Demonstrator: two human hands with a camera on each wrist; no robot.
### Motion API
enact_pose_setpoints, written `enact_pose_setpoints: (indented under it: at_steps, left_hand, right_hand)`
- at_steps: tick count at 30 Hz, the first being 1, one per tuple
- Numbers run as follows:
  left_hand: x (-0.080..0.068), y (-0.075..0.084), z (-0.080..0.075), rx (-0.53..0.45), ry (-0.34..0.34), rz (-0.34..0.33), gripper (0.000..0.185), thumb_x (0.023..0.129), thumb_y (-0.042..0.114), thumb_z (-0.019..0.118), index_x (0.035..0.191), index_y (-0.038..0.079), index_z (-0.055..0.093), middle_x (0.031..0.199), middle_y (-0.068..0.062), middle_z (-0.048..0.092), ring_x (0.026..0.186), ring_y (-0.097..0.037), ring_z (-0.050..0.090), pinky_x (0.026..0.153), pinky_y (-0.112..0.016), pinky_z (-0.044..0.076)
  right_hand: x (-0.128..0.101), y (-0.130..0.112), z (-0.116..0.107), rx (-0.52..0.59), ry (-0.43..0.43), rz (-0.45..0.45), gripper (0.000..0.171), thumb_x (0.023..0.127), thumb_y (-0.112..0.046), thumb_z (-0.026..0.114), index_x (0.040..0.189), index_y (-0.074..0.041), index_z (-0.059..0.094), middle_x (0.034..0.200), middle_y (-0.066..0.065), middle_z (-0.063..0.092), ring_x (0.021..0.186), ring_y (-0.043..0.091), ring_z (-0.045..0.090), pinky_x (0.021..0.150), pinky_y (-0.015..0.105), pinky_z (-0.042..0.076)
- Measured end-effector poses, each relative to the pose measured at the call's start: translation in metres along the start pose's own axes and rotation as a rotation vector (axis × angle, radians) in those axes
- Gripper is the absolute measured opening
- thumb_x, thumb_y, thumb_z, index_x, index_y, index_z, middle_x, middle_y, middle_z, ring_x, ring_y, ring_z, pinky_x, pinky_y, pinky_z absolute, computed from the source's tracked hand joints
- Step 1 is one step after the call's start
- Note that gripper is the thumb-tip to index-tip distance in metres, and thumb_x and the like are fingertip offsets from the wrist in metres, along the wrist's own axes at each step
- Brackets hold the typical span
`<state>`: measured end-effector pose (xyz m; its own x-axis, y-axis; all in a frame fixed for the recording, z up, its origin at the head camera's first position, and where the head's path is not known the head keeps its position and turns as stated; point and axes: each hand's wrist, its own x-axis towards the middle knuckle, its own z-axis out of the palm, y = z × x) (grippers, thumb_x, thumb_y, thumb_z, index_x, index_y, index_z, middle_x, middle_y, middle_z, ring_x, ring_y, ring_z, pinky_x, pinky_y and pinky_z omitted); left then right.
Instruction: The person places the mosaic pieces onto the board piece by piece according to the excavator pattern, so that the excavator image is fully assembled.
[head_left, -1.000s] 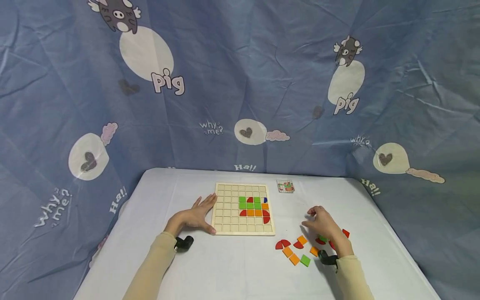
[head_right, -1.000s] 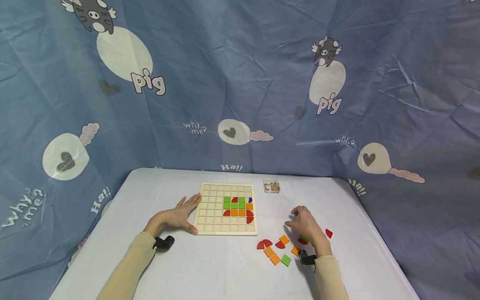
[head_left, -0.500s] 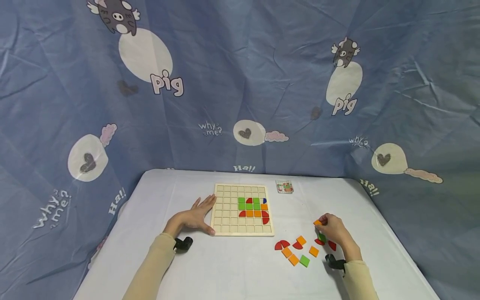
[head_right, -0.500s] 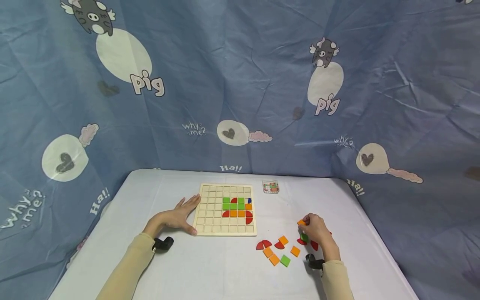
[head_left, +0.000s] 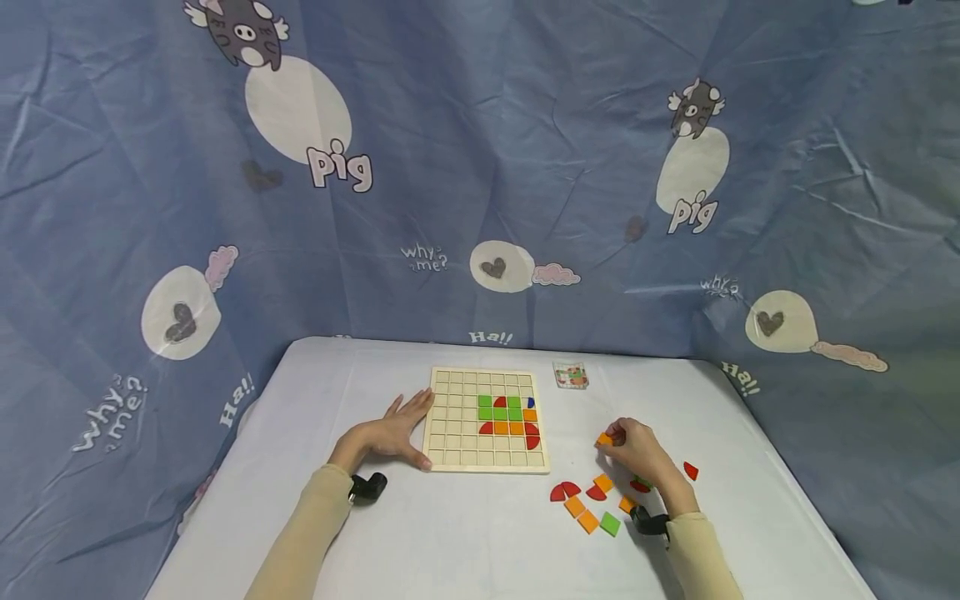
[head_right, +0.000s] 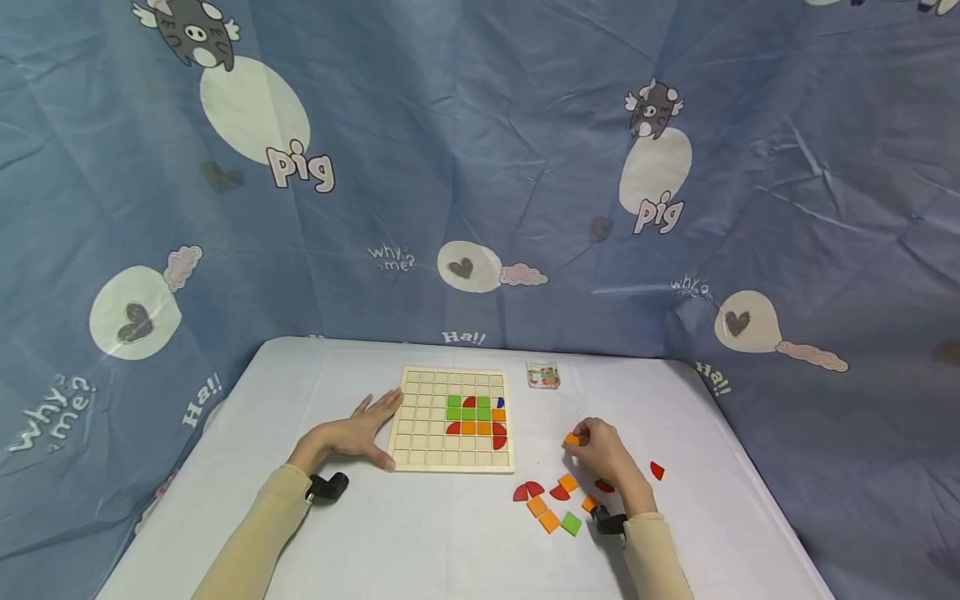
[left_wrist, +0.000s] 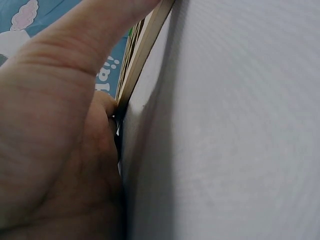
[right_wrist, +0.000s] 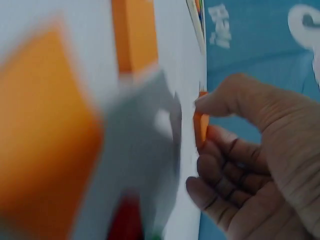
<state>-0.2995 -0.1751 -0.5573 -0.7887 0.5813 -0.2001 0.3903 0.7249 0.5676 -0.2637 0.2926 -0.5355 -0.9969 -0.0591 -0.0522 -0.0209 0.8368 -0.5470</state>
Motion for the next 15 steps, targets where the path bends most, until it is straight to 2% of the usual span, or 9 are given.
enact_pose_setpoints:
  at_steps: [6,11,15]
  left_hand:
    - [0.001,-0.001,0.001,-0.002,0.004,-0.003,0.135,0.062,0.058,0.083,0.154,0.003,0.001,0.163,-0.011,-0.006,0.151,-0.028,-0.006,0.121,-0.052,-0.011]
    - [0.002,-0.002,0.002,0.001,0.001,0.000,0.135,0.062,0.058,0.083,0.154,0.003,0.000,0.163,-0.011,-0.007,0.151,-0.028,-0.006,0.120,-0.053,-0.011]
    - [0.002,-0.002,0.002,0.008,-0.007,-0.005,0.135,0.063,0.059,0.082,0.155,0.004,-0.001,0.163,-0.010,-0.008,0.151,-0.026,-0.008,0.120,-0.051,-0.013]
  right_hand:
    - [0.006,-0.042,0.024,0.051,-0.022,-0.192,0.023,0.077,-0.016,0.078,0.095,-0.008,0.065,0.085,0.000,0.059,0.076,0.012,0.051,0.063,0.021,0.046]
    - [0.012,-0.073,0.042,0.030,-0.061,-0.381,0.020,0.077,-0.012,0.078,0.092,-0.010,0.066,0.087,-0.001,0.060,0.074,0.010,0.052,0.062,0.019,0.046]
    - [0.018,-0.090,0.053,-0.011,-0.100,-0.505,0.021,0.079,-0.017,0.079,0.094,-0.009,0.067,0.087,-0.001,0.060,0.072,0.007,0.051,0.062,0.018,0.047]
